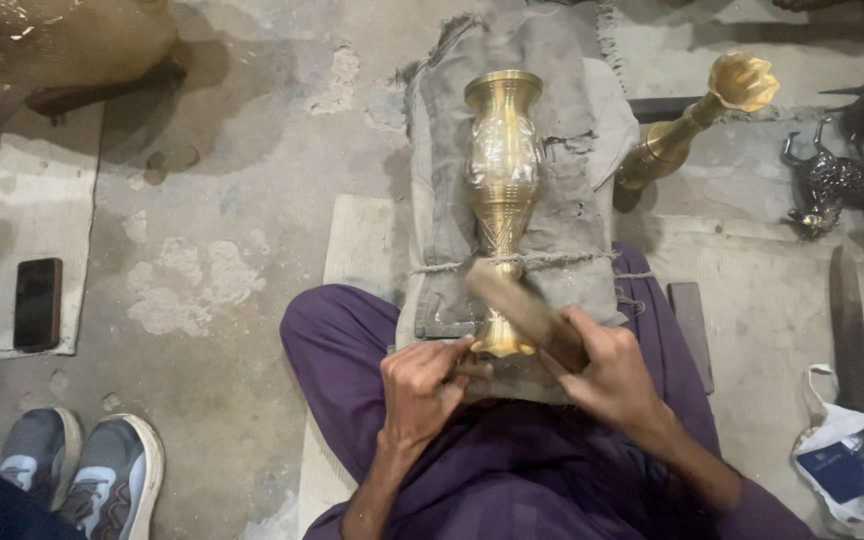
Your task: The person sits on the floor holding a chisel-like punch against an engraved brass vase resting on a lap cushion, and repeatedly strikes the punch with a wooden mallet to shape the metal. The person repositions the vase and punch between strikes and works around the vase body.
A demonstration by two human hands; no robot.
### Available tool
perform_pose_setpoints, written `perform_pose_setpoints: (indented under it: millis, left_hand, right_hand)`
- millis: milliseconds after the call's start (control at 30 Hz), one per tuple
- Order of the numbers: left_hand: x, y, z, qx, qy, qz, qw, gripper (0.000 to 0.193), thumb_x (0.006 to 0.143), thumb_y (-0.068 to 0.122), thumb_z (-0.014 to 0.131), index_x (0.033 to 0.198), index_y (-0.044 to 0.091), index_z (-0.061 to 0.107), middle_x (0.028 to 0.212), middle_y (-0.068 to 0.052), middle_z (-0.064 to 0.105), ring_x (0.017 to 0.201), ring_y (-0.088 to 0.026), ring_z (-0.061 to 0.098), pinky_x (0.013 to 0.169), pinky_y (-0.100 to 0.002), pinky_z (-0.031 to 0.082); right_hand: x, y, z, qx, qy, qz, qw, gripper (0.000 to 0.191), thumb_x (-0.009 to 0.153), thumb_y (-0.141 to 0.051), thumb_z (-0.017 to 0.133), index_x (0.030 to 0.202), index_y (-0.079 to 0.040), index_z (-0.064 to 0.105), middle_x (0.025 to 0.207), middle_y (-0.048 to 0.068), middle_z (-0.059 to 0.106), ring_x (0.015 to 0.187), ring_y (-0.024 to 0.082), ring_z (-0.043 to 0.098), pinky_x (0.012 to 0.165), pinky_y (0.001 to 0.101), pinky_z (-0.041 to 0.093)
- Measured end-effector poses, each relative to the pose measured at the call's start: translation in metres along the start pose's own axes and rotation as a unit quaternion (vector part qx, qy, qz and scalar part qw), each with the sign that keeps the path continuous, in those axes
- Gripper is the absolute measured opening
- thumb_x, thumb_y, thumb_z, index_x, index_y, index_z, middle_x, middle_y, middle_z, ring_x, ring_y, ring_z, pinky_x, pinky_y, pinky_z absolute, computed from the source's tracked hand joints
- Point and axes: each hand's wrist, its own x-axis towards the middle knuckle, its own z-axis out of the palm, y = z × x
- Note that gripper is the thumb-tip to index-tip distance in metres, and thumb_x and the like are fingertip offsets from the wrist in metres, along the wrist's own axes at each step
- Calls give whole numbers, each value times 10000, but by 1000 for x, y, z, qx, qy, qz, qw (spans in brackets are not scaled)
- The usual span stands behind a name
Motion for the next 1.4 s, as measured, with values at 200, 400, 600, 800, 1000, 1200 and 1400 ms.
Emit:
perform_pose_setpoints:
  millis: [200,400,600,800,1000,1200,1400]
  left_hand:
    - [15,21,-16,92,-53,99,989,371,758,44,768,1129,36,763,643,-39,521,564,-200,550,529,-386,435]
    - [16,16,-21,-7,-29,-3,1000,250,825,88,815,1065,104,746,840,-43,721,682,-196,689,597,-345,526]
    - [12,2,-11,-3,-34,0,999,323,769,34,762,1089,75,751,849,-48,737,722,-219,725,633,-340,568]
    - [6,4,-20,51,-73,-11,996,397,728,42,800,1121,103,812,650,-47,600,581,-181,612,563,-355,507]
    - [21,-10,-45,-103,-131,-226,960,448,828,184,836,1253,64,760,697,-56,649,596,-146,563,519,-333,464]
    - [45,5,-39,-289,-48,-260,920,296,1123,190,467,1322,7,588,947,-74,782,863,-150,770,731,-282,630]
    - [85,18,-11,-329,-106,-306,887,565,925,101,671,1401,44,371,997,-105,738,825,-175,757,676,-309,672]
  right_hand:
    - [9,-3,6,65,-14,22,998,465,687,-58,812,1124,-25,657,772,185,724,634,244,747,551,379,548]
    - [-1,-10,-9,27,13,30,999,503,692,-206,912,1076,0,660,709,189,684,563,257,718,515,393,536]
    - [-4,-7,-2,67,16,-7,998,406,769,-193,860,1079,-18,666,710,124,727,583,203,755,512,353,570]
    - [1,-4,11,55,7,-6,998,434,736,-148,845,1105,2,674,793,142,763,676,203,771,567,365,610]
    - [4,-5,-27,80,-37,74,993,398,687,-197,941,982,-40,725,718,115,735,593,221,683,530,400,539]
    - [-13,-9,-52,445,103,29,889,324,820,-34,787,1030,-108,551,957,43,704,899,139,711,758,323,641]
    - [-5,23,-26,425,-75,38,901,220,892,-38,790,943,-65,578,949,93,718,949,172,689,862,348,587]
